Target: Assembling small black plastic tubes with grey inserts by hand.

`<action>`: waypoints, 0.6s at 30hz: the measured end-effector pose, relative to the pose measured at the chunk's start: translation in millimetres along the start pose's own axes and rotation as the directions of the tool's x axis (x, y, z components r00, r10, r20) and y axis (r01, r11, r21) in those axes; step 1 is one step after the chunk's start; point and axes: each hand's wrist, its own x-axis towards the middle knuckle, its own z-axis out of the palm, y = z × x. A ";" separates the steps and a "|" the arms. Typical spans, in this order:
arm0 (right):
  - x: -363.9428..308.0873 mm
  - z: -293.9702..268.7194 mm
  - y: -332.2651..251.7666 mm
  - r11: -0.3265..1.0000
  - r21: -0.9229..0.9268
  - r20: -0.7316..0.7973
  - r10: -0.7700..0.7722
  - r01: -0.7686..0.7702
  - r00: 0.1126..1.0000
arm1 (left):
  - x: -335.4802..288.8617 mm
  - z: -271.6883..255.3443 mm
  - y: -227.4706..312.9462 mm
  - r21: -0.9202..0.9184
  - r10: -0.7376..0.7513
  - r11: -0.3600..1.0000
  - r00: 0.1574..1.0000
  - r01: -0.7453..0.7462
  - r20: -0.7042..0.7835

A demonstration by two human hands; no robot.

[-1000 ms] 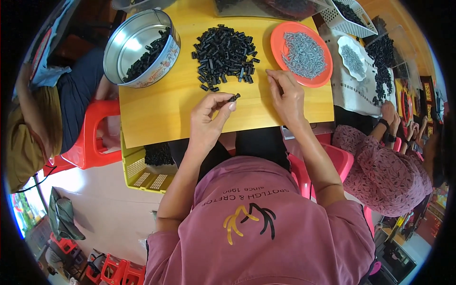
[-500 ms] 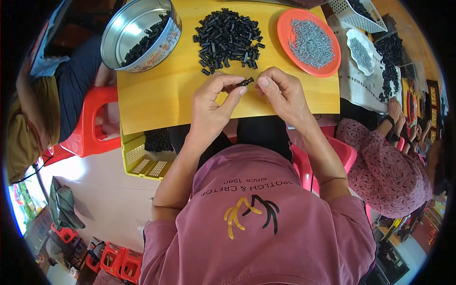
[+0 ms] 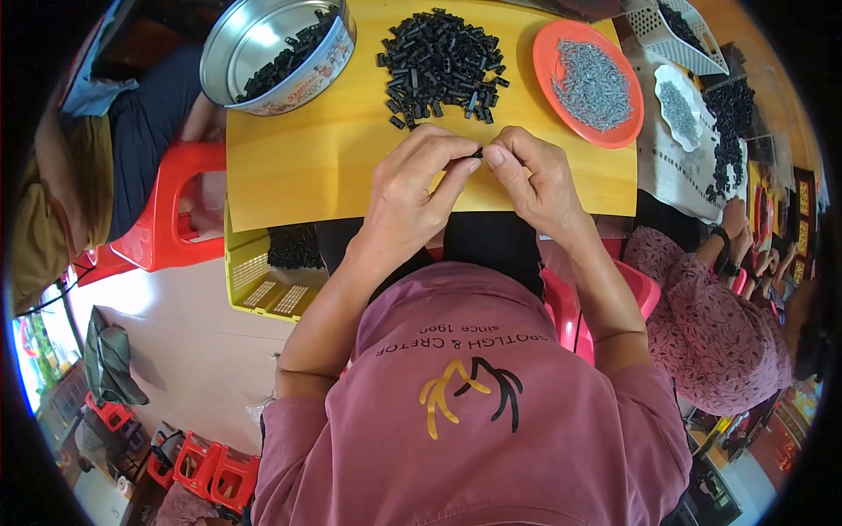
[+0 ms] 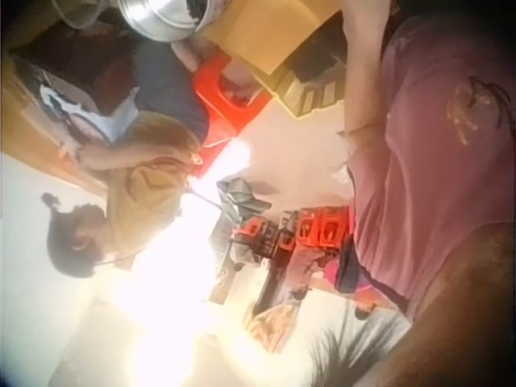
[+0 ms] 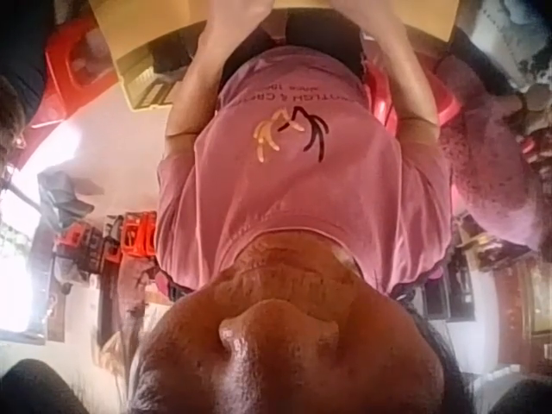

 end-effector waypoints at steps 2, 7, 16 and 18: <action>-2.8 -0.1 2.0 0.988 0.144 0.005 0.061 -0.061 0.998 | 0.6 -0.9 0.1 -0.012 0.007 1.000 1.000 -0.007 -0.010; -14.4 0.0 3.2 0.796 0.524 0.114 0.288 -0.304 0.951 | 0.5 -2.8 5.4 -0.021 0.034 0.999 0.999 -0.035 -0.014; -26.0 16.2 -1.0 0.219 0.888 0.369 0.184 -0.404 0.911 | -8.0 -5.7 14.9 -0.179 0.053 0.983 0.997 -0.043 0.053; -31.5 19.5 -5.9 0.091 0.901 0.406 0.168 -0.424 0.898 | -10.5 -7.6 23.3 -0.181 0.092 0.980 0.995 -0.082 0.047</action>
